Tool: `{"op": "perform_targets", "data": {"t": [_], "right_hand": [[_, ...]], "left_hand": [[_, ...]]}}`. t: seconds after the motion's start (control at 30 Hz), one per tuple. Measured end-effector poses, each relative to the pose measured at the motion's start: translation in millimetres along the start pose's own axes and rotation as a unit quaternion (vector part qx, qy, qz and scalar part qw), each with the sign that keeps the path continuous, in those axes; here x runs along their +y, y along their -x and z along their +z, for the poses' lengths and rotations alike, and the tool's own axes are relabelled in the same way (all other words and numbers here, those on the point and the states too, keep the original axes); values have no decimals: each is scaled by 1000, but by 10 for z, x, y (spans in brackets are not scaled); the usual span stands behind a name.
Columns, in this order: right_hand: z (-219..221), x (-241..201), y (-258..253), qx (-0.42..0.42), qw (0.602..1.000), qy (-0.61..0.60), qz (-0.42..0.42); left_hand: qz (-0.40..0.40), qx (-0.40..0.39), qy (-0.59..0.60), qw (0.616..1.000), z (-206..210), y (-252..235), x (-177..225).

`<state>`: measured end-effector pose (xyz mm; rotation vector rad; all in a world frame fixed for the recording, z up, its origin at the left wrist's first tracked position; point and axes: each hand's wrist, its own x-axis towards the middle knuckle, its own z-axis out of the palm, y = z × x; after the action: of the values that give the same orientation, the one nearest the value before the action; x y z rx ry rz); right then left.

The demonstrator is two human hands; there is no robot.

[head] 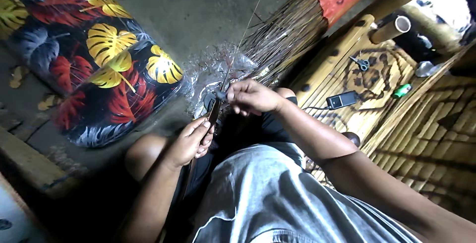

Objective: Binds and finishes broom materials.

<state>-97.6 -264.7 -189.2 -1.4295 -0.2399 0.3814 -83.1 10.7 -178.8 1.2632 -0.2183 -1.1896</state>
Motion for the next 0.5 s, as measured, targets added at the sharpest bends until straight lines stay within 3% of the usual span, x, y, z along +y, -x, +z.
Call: {"op": "perform_targets", "data": {"t": [0.13,0.33,0.5], "right_hand": [[174,92,4,-57,998,-32,15],[83,120,-66,42,997,53,-47],[-165,-15,-68,115,991,17,-65]], "left_hand": [[1,7,-3,1000,1,-8,5],[-8,11,-4,1000,-13,11,-6],[-11,7,-4,1000,1,29,-10]]}}
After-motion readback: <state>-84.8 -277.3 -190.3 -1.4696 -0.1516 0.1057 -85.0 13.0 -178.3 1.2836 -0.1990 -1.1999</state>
